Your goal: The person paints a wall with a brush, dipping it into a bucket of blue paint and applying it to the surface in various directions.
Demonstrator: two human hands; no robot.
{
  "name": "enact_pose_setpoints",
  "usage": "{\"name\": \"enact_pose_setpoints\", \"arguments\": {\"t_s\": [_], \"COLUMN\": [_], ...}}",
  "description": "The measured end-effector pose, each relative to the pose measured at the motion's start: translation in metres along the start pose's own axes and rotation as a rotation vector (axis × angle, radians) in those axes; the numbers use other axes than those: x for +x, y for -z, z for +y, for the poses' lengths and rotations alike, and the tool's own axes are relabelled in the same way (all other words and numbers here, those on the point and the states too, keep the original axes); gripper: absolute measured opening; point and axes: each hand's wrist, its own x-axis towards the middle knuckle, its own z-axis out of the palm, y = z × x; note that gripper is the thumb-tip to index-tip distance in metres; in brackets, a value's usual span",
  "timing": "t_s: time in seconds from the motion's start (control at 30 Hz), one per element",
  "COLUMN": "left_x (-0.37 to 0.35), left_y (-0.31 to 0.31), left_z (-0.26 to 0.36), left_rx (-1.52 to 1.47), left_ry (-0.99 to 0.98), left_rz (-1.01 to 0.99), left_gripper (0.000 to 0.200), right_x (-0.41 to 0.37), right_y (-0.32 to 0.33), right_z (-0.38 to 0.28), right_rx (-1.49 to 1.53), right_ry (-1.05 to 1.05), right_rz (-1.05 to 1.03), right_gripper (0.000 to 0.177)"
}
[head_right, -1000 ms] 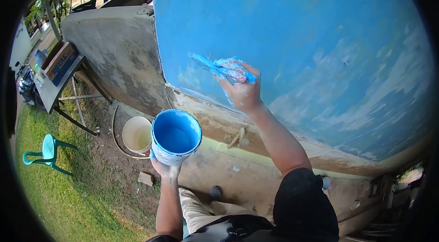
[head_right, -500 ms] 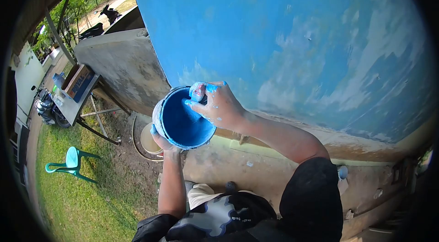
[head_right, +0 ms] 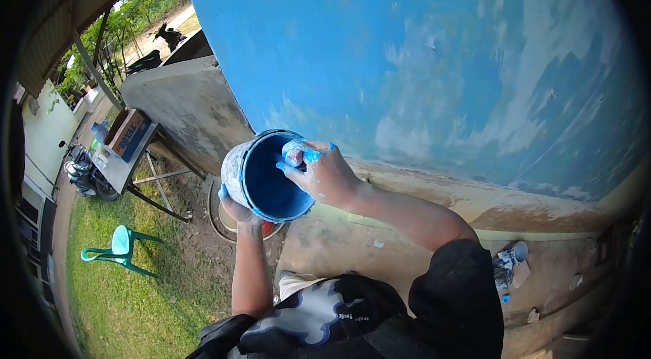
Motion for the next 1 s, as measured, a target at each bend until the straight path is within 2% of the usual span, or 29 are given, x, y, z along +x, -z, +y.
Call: {"name": "enact_pose_setpoints", "arguments": {"t_s": [0.03,0.1,0.13,0.2,0.27,0.37,0.53,0.6,0.63,0.67,0.73,0.77,0.8,0.87,0.9,0.93,1.0], "left_x": [-0.002,-0.007,-0.009,-0.009,-0.008,0.001,0.017,0.024,0.029,0.035,0.044,0.048,0.052,0.065,0.073,0.081,0.096], "left_y": [-0.002,-0.002,-0.001,0.002,0.005,0.011,0.021,0.039,0.049,0.058,0.071,0.078,0.084,0.091,0.092,0.096,0.108], "left_z": [-0.003,-0.014,-0.022,-0.038,-0.056,-0.080,-0.106,-0.115,-0.119,-0.123,-0.128,-0.125,-0.121,-0.111,-0.106,-0.100,-0.088], "left_rx": [-0.008,-0.074,-0.083,-0.202,-0.230,-0.415,-0.302,-0.337,-0.343,-0.339,-0.332,-0.373,-0.373,-0.390,-0.426,-0.425,-0.380], "left_ry": [0.007,0.037,0.042,0.111,0.143,0.332,0.512,0.617,0.669,0.704,0.764,0.808,0.854,0.857,0.857,0.902,0.913], "left_rz": [0.004,0.045,0.046,0.074,0.107,0.237,0.188,0.203,0.171,0.156,0.174,0.117,0.114,0.069,0.115,0.105,0.157], "left_gripper": [0.079,0.076,0.076,0.072,0.068,0.072,0.069,0.067,0.068,0.068,0.068,0.070,0.070,0.069,0.068,0.068,0.066], "right_x": [-0.004,-0.015,-0.020,-0.027,-0.037,-0.058,-0.086,-0.093,-0.097,-0.099,-0.093,-0.088,-0.087,-0.087,-0.079,-0.069,-0.046], "right_y": [0.008,0.028,0.036,0.055,0.070,0.074,0.055,0.035,0.023,0.015,0.007,0.004,-0.004,-0.022,-0.029,-0.037,-0.054], "right_z": [0.004,0.013,0.012,0.009,0.011,0.015,0.021,0.025,0.031,0.035,0.034,0.034,0.039,0.054,0.058,0.062,0.074], "right_rx": [-0.004,-0.210,-0.217,-0.006,-0.040,0.275,0.414,0.345,0.435,0.409,0.700,0.732,0.700,0.715,0.694,0.659,0.532], "right_ry": [0.002,0.241,0.238,-0.060,-0.051,-0.361,-0.537,-0.580,-0.636,-0.640,-0.971,-1.020,-1.028,-0.943,-0.910,-0.902,-0.747], "right_rz": [0.004,0.041,0.034,0.095,0.111,0.275,0.463,0.690,0.826,0.855,1.242,1.342,1.382,1.609,1.675,1.714,1.768], "right_gripper": [0.019,0.019,0.019,0.019,0.012,0.013,0.016,0.017,0.017,0.017,0.014,0.015,0.015,0.014,0.015,0.015,0.019]}}
